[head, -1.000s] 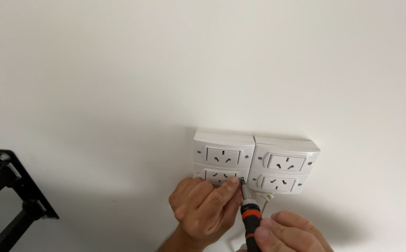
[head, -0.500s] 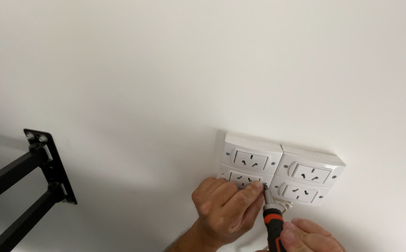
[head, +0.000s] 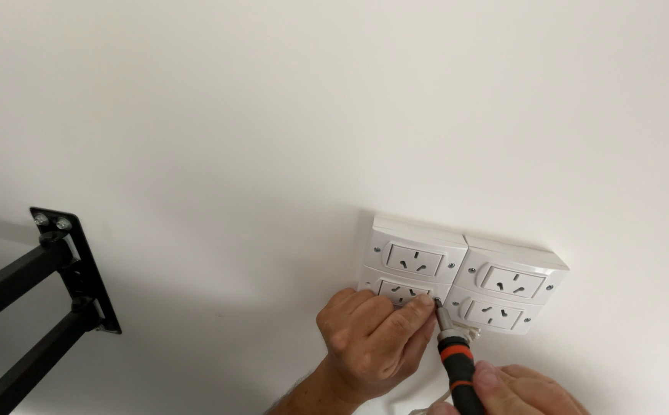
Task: Using a screwdriver to remove and then secure electrical outlet plates to a wall.
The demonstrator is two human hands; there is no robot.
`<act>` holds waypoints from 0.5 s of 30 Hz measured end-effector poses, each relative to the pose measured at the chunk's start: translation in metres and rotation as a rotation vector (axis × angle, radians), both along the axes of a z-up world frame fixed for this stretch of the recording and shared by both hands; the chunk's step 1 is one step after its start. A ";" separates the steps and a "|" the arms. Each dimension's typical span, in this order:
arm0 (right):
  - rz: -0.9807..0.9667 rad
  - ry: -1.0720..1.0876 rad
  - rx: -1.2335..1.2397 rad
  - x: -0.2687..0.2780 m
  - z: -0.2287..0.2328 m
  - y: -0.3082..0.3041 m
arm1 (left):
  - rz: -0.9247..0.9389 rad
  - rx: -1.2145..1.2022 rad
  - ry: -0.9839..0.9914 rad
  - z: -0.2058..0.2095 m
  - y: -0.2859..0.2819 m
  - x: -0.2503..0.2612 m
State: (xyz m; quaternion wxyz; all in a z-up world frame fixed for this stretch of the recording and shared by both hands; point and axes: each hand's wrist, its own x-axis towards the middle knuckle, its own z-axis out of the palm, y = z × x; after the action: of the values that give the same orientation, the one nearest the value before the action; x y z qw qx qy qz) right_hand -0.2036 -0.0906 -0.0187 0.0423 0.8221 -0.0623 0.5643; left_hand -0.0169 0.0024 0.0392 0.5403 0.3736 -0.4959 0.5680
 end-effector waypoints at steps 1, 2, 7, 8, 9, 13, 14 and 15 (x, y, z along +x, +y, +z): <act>-0.022 -0.051 0.031 0.000 0.012 0.009 | 0.005 -0.001 -0.001 0.001 0.000 0.000; -0.020 -0.048 0.031 0.005 0.009 0.007 | 0.006 -0.001 0.002 -0.001 0.000 0.000; 0.055 0.047 -0.320 0.015 0.011 -0.006 | -0.007 -0.009 -0.005 0.000 0.000 0.000; 0.056 0.047 -0.321 0.020 0.004 -0.009 | -0.006 -0.010 -0.005 0.000 0.001 0.001; 0.057 -0.036 -0.341 0.025 -0.003 -0.011 | -0.006 -0.006 -0.006 0.000 0.001 0.001; 0.012 0.063 -0.076 0.003 -0.005 0.002 | 0.001 -0.002 -0.017 -0.002 0.000 0.003; 0.009 0.065 -0.073 0.016 -0.017 -0.015 | -0.002 0.000 -0.015 -0.003 -0.001 0.003; 0.017 -0.117 -0.262 0.028 -0.028 -0.030 | 0.006 0.003 -0.022 -0.004 -0.001 0.004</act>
State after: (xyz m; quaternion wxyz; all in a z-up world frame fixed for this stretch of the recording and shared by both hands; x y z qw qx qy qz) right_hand -0.1754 -0.1211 -0.0469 0.1408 0.7756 0.0168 0.6151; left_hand -0.0132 0.0016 0.0351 0.5326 0.3695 -0.5017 0.5729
